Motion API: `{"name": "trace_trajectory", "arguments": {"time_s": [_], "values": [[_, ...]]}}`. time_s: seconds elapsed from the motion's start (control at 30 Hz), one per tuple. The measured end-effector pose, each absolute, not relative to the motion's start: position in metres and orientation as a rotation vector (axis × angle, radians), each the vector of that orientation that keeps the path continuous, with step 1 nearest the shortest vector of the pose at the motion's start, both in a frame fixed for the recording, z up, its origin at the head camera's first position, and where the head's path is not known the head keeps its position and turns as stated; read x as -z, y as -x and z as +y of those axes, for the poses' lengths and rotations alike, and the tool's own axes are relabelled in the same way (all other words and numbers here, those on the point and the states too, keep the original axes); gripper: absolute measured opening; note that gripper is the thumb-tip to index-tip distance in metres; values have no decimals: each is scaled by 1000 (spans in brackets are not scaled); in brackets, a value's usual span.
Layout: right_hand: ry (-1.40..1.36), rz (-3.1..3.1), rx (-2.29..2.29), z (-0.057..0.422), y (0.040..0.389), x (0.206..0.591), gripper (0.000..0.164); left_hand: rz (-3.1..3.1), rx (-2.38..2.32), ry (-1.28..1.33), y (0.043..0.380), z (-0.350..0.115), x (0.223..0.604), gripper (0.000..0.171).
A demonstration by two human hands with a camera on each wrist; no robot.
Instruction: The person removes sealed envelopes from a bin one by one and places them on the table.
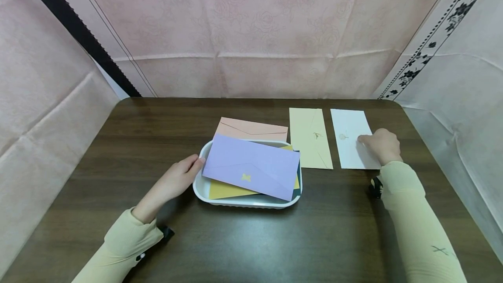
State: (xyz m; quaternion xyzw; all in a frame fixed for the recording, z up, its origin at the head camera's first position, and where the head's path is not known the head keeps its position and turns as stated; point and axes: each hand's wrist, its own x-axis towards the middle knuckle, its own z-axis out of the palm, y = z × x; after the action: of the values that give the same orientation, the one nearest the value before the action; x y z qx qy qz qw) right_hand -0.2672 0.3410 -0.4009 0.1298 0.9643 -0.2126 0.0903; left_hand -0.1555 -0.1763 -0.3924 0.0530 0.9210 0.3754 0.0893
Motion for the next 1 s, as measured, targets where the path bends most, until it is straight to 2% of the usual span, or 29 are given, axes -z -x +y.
{"name": "trace_trajectory", "arguments": {"time_s": [0.3, 1.0], "values": [[-403, 2862, 645, 339, 268, 403, 78, 2729, -1117, -138, 156, -177, 393, 33], [-434, 2844, 625, 334, 271, 403, 72, 2739, -1103, -133, 157, -176, 393, 32]]}}
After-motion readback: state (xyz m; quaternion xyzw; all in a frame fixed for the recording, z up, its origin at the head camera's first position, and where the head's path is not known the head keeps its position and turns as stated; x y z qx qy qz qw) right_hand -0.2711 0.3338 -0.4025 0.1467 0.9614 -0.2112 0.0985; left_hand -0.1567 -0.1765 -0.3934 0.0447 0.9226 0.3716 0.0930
